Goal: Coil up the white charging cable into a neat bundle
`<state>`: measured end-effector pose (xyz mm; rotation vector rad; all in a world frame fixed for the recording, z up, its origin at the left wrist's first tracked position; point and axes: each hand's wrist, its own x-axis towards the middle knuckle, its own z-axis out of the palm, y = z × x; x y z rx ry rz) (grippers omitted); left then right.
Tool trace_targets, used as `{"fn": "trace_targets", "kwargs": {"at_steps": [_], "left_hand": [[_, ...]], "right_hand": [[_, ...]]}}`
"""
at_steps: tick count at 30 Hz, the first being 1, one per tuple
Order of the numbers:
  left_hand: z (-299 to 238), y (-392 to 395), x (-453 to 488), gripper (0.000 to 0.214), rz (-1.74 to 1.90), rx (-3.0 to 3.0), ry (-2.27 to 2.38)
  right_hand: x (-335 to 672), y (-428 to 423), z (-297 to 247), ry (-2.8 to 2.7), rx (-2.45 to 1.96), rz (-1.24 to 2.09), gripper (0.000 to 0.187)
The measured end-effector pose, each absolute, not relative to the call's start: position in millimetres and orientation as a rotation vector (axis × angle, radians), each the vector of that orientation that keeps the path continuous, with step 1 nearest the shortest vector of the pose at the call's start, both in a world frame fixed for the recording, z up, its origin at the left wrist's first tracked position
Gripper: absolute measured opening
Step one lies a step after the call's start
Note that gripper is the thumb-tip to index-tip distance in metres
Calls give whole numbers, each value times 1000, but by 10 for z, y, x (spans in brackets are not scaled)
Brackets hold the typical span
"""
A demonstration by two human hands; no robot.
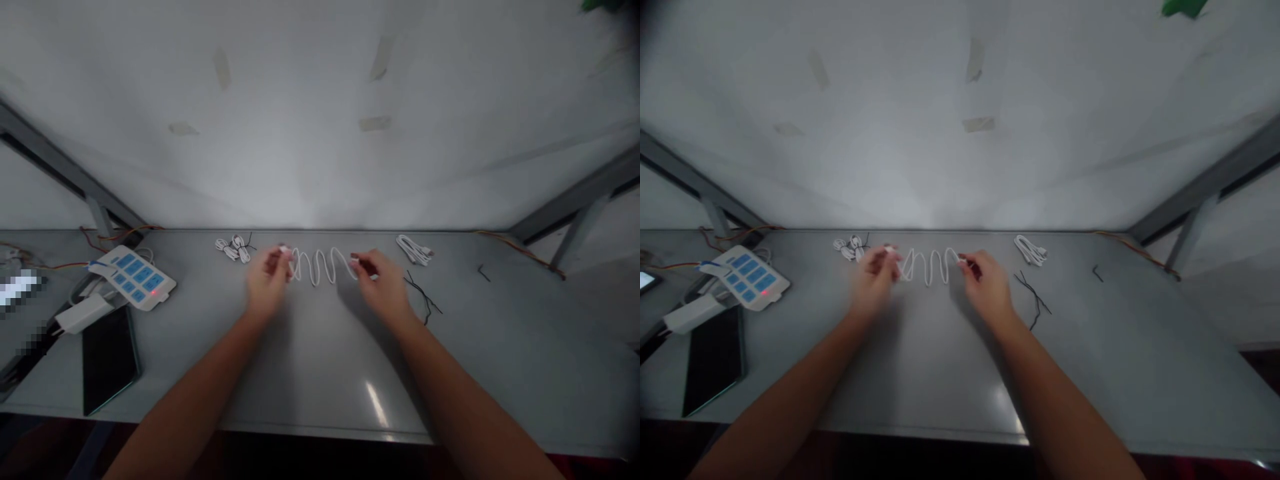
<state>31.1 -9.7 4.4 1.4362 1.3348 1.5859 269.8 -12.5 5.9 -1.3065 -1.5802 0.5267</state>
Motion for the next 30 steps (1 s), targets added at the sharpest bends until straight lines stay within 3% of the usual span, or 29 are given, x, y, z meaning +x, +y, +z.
{"fn": "trace_targets", "kwargs": {"at_steps": [2,4,10,13,18,25,30], "left_hand": [[100,-6,125,34,1776,1291,1505],[142,83,-86,36,1736,1309,1718],[20,110,-194,22,703,1760,2130],[-77,-2,90,17,557,1917,2009],[-134,-141,475,20,681,2074,1610],[-122,-176,589,34,878,2075,1392],[-98,-176,583,29,1086,1972,1338]], "right_hand": [[2824,-72,55,-1406,-1369,502,18],[2943,-6,41,-1258,-1411,554,20],[2938,67,-30,-1121,-1550,1166,16],[2766,-8,-70,-1124,-1434,1432,25],[2543,-150,-109,-1151,-1242,1628,49],[2380,-207,-99,-1157,-1041,1773,37],[2297,-221,-85,-945,-873,1807,33]]}}
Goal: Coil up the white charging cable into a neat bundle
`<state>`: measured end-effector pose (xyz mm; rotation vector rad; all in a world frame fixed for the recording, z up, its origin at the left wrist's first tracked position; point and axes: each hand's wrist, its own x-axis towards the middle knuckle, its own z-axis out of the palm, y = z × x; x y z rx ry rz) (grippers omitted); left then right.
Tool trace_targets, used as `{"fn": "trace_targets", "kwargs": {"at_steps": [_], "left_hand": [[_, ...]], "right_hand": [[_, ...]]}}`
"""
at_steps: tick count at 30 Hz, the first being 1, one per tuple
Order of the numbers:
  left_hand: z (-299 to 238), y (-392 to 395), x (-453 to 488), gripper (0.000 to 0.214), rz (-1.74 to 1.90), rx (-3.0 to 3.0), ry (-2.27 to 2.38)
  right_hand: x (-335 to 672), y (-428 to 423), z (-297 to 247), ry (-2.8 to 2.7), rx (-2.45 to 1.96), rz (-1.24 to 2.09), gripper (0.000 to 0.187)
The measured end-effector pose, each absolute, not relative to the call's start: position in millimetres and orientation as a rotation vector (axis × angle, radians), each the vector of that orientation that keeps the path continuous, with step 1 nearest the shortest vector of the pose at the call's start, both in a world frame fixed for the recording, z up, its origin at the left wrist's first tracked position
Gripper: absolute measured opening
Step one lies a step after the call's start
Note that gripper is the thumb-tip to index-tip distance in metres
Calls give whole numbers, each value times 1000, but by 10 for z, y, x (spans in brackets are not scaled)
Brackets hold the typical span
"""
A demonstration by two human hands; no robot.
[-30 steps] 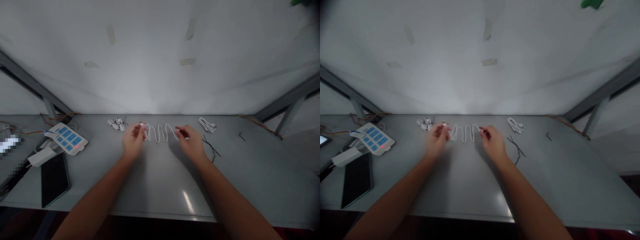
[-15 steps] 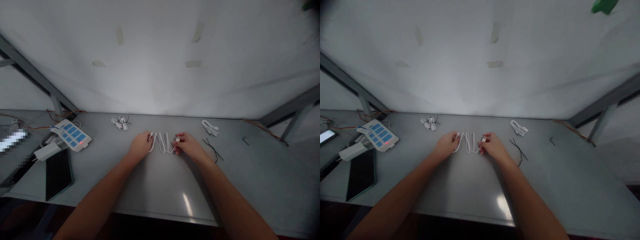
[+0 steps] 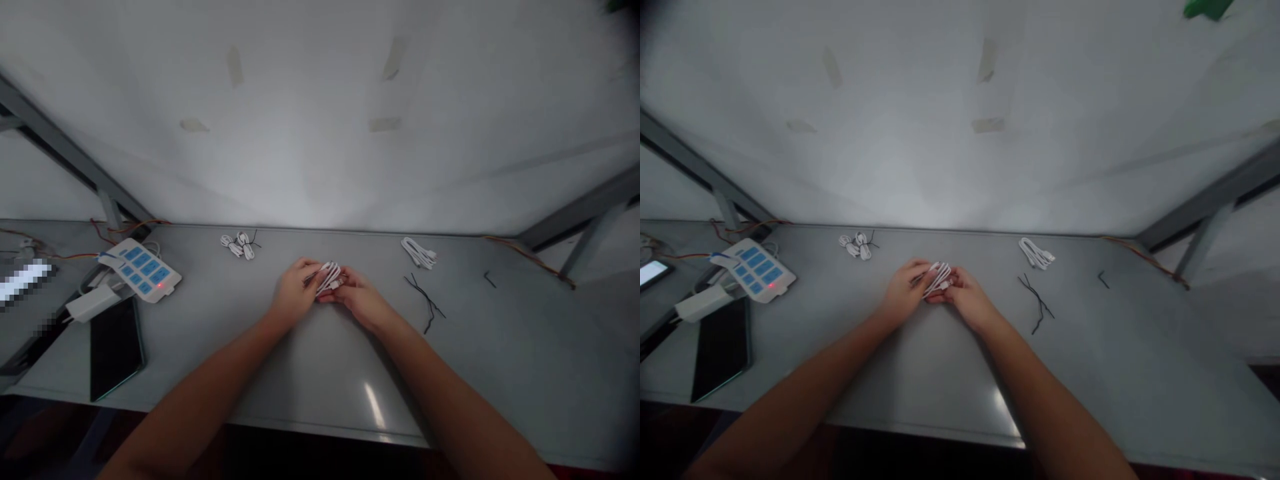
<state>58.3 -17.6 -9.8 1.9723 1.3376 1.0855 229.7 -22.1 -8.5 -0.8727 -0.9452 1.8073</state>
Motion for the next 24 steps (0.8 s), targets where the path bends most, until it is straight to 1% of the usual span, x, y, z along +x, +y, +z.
{"fn": "trace_targets", "kwargs": {"at_steps": [2,5,6,8,11,14,17,20,22,24], "left_hand": [[-97,-177,578,29,1129,1939,1286],[-105,-177,576,29,1124,1956,1215],[-109,-176,578,28,1119,1972,1189],[-116,-174,582,26,1118,1993,1141],[-115,-177,587,24,1146,1992,1149],[-106,-192,593,28,1163,1966,1228],[-105,-209,607,41,1116,1823,1268],[-103,-209,613,48,1011,1612,1230],[-91,-196,604,47,956,1516,1234],[-77,-177,587,43,939,1448,1279]], "right_hand": [[2293,-224,-68,-865,-798,1845,29],[2284,-224,-29,-833,-752,1907,17],[2274,-225,-18,-838,-754,1924,20],[2244,-232,-9,-853,-760,1925,33],[2198,-240,-46,-879,-772,1822,36],[2182,-227,-131,-888,-813,1663,36],[2195,-196,-199,-897,-852,1525,38],[2257,-153,-190,-1105,-998,1375,36],[2380,-102,-137,-1380,-1180,1126,33],[2612,-29,-67,-1618,-1375,735,29]]}}
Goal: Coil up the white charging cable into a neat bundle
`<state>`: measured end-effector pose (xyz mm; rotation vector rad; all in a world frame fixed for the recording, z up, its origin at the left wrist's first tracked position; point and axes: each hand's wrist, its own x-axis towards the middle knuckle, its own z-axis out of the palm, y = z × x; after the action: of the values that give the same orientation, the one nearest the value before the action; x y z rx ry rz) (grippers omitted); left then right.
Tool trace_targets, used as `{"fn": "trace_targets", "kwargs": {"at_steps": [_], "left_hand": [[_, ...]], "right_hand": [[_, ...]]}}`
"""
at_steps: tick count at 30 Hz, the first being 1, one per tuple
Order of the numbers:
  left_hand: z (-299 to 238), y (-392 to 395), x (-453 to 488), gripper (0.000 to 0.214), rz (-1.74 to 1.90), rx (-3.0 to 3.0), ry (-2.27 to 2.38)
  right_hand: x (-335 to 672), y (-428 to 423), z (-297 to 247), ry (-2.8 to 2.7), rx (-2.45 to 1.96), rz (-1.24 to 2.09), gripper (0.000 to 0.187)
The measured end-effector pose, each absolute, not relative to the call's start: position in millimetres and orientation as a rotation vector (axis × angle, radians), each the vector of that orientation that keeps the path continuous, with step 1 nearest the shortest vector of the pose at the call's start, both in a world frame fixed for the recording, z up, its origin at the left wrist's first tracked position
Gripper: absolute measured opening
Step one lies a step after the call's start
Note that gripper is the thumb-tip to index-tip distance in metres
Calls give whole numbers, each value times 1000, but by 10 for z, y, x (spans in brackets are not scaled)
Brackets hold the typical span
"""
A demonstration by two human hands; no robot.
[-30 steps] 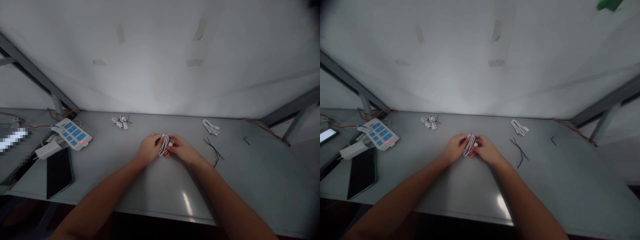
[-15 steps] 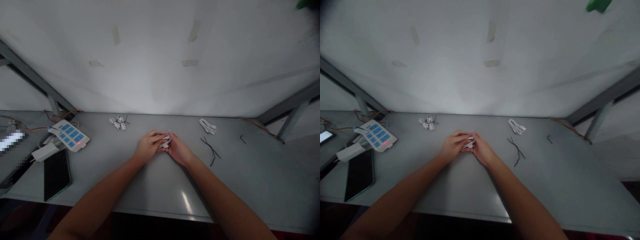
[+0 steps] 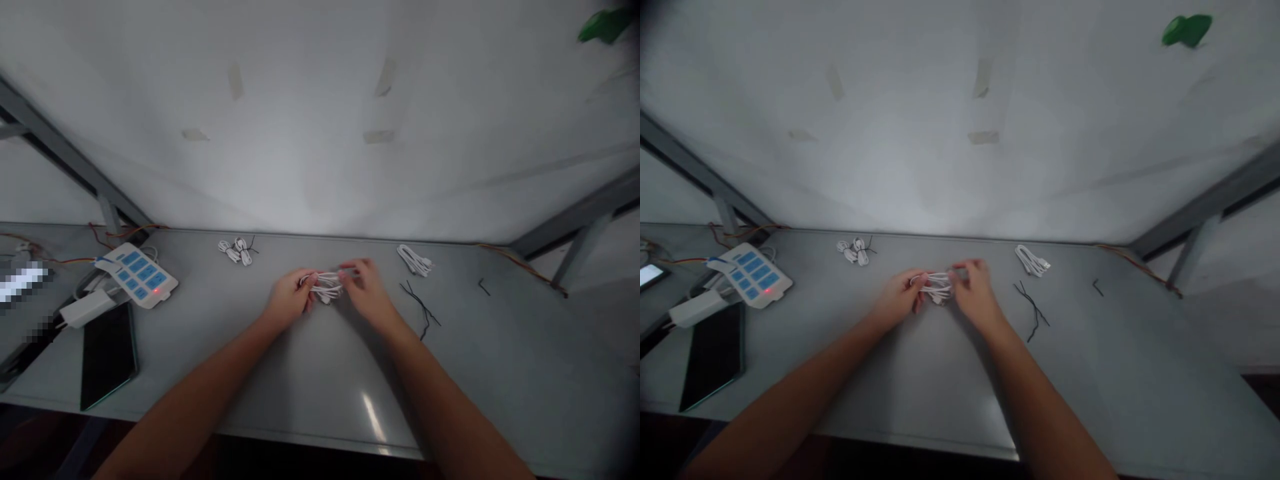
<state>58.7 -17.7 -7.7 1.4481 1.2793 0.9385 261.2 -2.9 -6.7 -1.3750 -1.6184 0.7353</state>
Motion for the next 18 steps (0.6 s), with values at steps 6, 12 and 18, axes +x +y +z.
{"fn": "trace_targets", "kwargs": {"at_steps": [6,12,18], "left_hand": [[-108,-114,542,41,921,1363,1407],[-149,-87,466,38,809,1596,1573],[-42,-98,377,34,654,2007,1597]], "right_hand": [[3641,147,17,-1668,-2020,126,16],[3791,141,51,-1604,-2246,639,13],[3708,86,219,-1522,-2271,693,10]]}}
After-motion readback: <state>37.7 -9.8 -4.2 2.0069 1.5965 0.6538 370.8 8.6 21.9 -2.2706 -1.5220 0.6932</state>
